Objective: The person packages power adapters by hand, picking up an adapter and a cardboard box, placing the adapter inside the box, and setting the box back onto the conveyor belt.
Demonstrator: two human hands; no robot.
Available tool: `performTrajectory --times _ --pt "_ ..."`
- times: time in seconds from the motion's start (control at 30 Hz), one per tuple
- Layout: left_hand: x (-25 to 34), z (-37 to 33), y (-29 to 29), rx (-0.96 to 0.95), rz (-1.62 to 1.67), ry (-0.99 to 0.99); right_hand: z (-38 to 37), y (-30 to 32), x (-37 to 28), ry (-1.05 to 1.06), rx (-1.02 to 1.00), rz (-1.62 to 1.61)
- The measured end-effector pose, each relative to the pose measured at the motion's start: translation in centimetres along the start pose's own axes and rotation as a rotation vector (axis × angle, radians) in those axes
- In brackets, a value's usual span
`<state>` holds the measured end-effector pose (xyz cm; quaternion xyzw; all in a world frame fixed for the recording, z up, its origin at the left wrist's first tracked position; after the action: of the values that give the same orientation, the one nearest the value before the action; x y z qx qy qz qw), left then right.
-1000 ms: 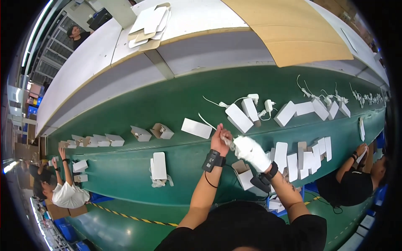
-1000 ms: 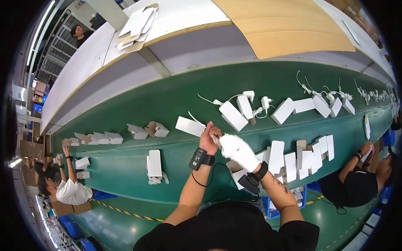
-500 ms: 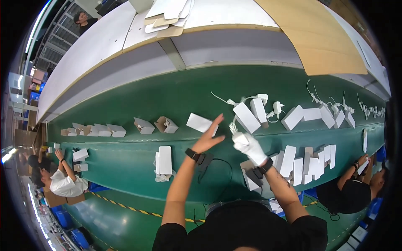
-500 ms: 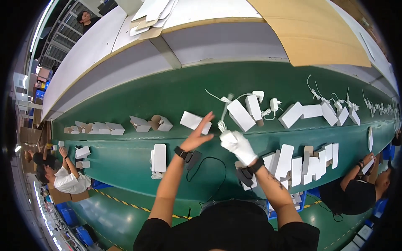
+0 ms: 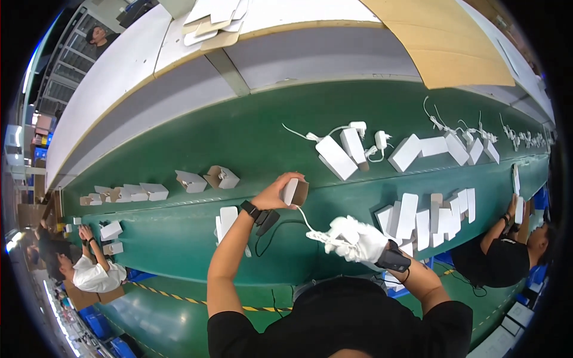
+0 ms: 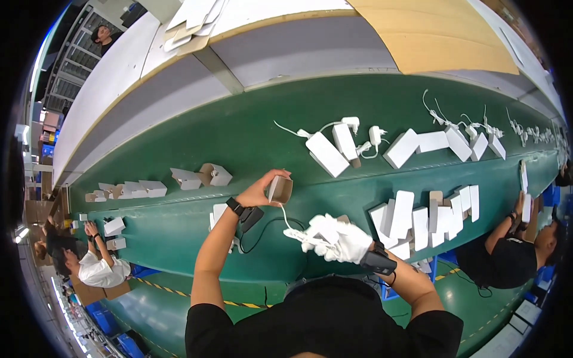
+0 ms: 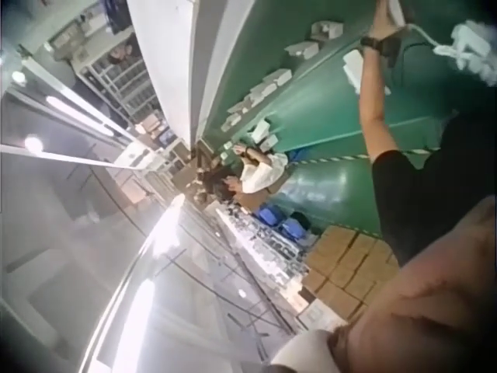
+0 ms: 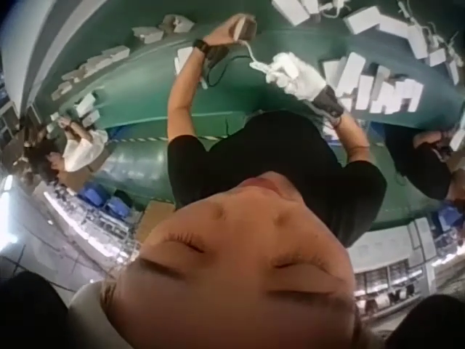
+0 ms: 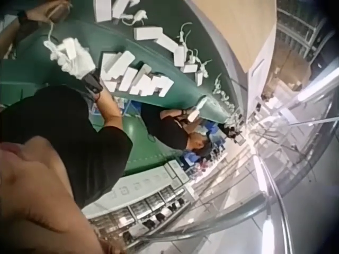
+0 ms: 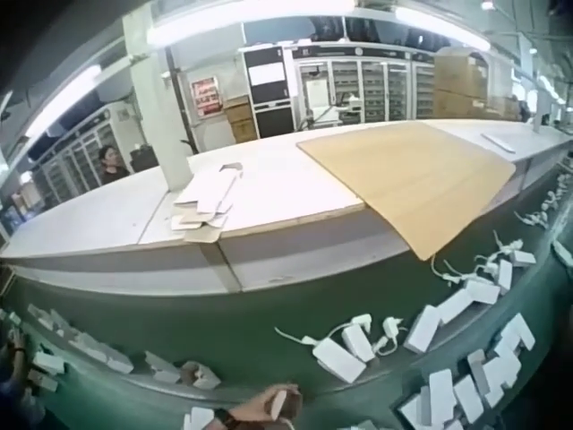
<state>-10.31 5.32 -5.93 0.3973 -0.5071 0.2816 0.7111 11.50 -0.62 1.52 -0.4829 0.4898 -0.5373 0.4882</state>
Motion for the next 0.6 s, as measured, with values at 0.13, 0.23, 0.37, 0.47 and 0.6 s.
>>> performTrajectory --times 0.13,0.23,0.37,0.47,0.6 --pt "3.3 1.5 -2.7 -0.076 0.070 -0.136 -0.8 2.5 0.4 0.131 0.013 -0.093" --pt "3.7 3.0 -3.6 -0.084 0.104 -0.102 -1.6 2.6 -0.8 0.219 0.158 -0.040" --pt "3.8 4.0 -4.9 -0.110 0.351 0.053 -1.4 2.1 -0.9 0.300 0.305 0.247" --pt "4.4 3.9 -6.6 -0.107 0.350 0.043 -0.9 0.8 -1.1 0.297 0.389 0.671" --pt "4.9 2.8 -7.9 -0.021 0.146 0.033 -2.1 -0.6 -1.9 0.147 0.553 1.746"
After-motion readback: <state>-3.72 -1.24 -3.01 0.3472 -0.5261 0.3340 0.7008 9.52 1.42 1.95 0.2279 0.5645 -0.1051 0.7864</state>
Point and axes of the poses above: each hand's wrist, its own z-axis away from the middle knuckle, its own y-axis out of the back of the hand, x = y × z, the point moved 7 cm from there along -z, towards the middle knuckle, and after that the axes turned 12 degrees about -x, right-handed, at the moved point
